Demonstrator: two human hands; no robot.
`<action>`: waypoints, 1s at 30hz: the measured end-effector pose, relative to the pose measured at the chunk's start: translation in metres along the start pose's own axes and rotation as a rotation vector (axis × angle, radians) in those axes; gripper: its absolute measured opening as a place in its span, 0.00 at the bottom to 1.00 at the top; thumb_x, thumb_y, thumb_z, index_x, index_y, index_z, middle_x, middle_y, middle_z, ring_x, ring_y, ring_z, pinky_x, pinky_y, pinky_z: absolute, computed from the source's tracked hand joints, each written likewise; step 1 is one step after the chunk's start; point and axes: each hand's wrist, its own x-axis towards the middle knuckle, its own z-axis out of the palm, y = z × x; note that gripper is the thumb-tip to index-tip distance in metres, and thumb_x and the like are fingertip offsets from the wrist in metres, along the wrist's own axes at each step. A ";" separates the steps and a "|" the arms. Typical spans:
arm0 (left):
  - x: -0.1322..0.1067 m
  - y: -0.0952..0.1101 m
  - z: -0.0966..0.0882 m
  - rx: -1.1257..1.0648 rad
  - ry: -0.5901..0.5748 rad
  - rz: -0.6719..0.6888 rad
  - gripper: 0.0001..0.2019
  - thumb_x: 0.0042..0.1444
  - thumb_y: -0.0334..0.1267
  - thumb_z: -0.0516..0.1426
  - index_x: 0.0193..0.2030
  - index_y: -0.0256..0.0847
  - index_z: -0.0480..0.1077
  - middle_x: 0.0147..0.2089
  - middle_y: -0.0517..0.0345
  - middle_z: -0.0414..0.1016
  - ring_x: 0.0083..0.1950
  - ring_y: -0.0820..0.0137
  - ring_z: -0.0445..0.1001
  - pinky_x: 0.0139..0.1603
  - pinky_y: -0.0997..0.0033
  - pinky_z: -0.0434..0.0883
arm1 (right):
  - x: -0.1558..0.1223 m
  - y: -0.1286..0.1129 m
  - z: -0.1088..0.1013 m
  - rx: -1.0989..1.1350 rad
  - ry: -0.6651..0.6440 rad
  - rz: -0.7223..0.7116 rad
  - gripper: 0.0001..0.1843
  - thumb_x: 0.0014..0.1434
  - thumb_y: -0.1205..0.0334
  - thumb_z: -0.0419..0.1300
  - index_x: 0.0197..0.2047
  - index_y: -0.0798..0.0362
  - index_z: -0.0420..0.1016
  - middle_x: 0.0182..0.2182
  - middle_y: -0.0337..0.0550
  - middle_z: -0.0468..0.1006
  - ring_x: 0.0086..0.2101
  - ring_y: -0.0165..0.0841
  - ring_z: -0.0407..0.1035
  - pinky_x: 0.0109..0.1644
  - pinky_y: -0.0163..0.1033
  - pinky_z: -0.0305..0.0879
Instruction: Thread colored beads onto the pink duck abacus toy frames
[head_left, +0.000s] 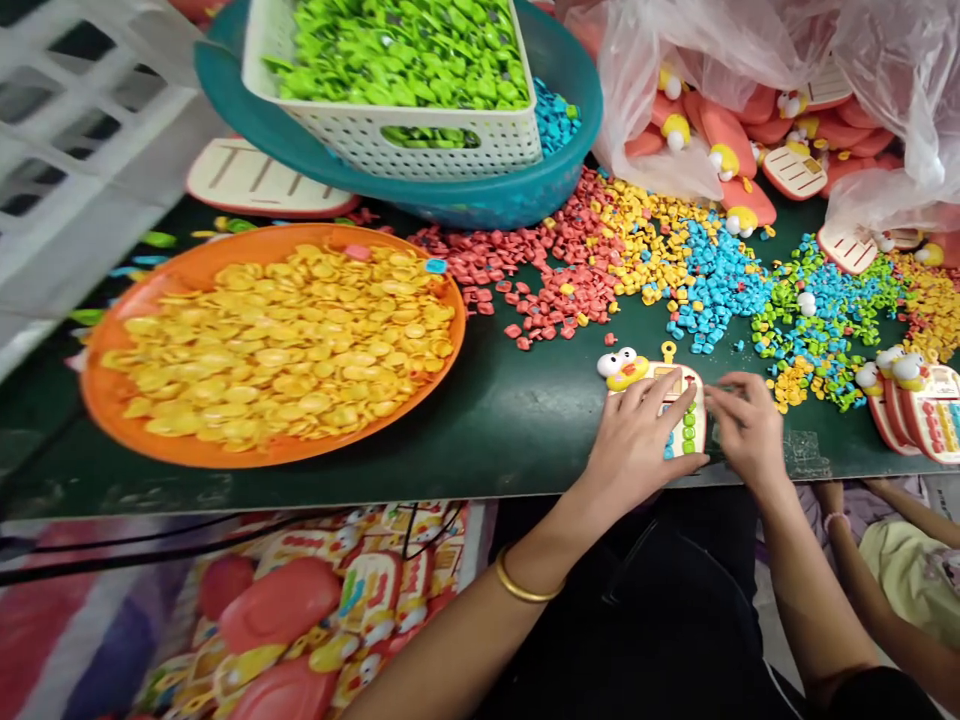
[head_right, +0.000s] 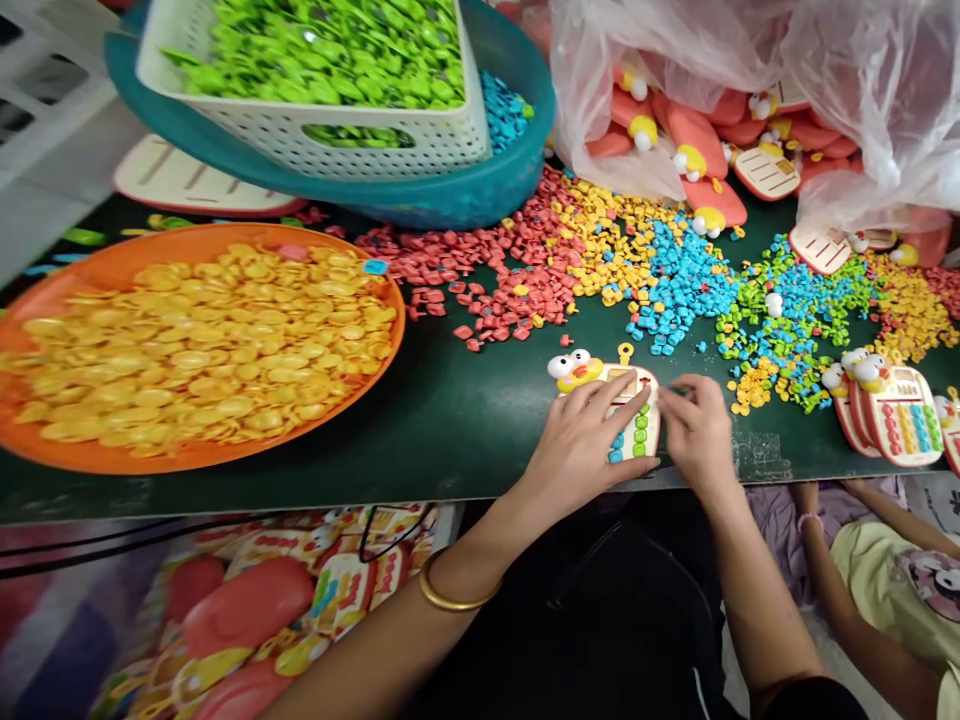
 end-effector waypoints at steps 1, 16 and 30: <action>0.000 -0.001 0.001 0.002 -0.004 0.012 0.38 0.50 0.56 0.67 0.65 0.45 0.67 0.70 0.47 0.64 0.63 0.48 0.66 0.61 0.48 0.63 | -0.004 0.008 -0.009 -0.053 0.050 0.013 0.13 0.65 0.60 0.57 0.42 0.49 0.84 0.41 0.49 0.77 0.38 0.36 0.70 0.42 0.43 0.70; -0.028 0.012 -0.005 -0.213 0.226 0.044 0.11 0.67 0.39 0.55 0.49 0.43 0.77 0.50 0.53 0.80 0.52 0.62 0.75 0.55 0.57 0.71 | 0.001 0.018 -0.012 0.055 0.058 0.167 0.14 0.66 0.58 0.56 0.43 0.49 0.83 0.39 0.46 0.83 0.39 0.37 0.76 0.46 0.42 0.72; -0.022 -0.005 -0.003 -0.097 0.456 -0.192 0.16 0.63 0.44 0.58 0.56 0.46 0.73 0.55 0.51 0.77 0.58 0.57 0.71 0.61 0.51 0.64 | 0.018 0.068 -0.049 -0.318 -0.097 0.076 0.11 0.63 0.56 0.60 0.36 0.48 0.83 0.34 0.46 0.70 0.39 0.41 0.60 0.44 0.48 0.62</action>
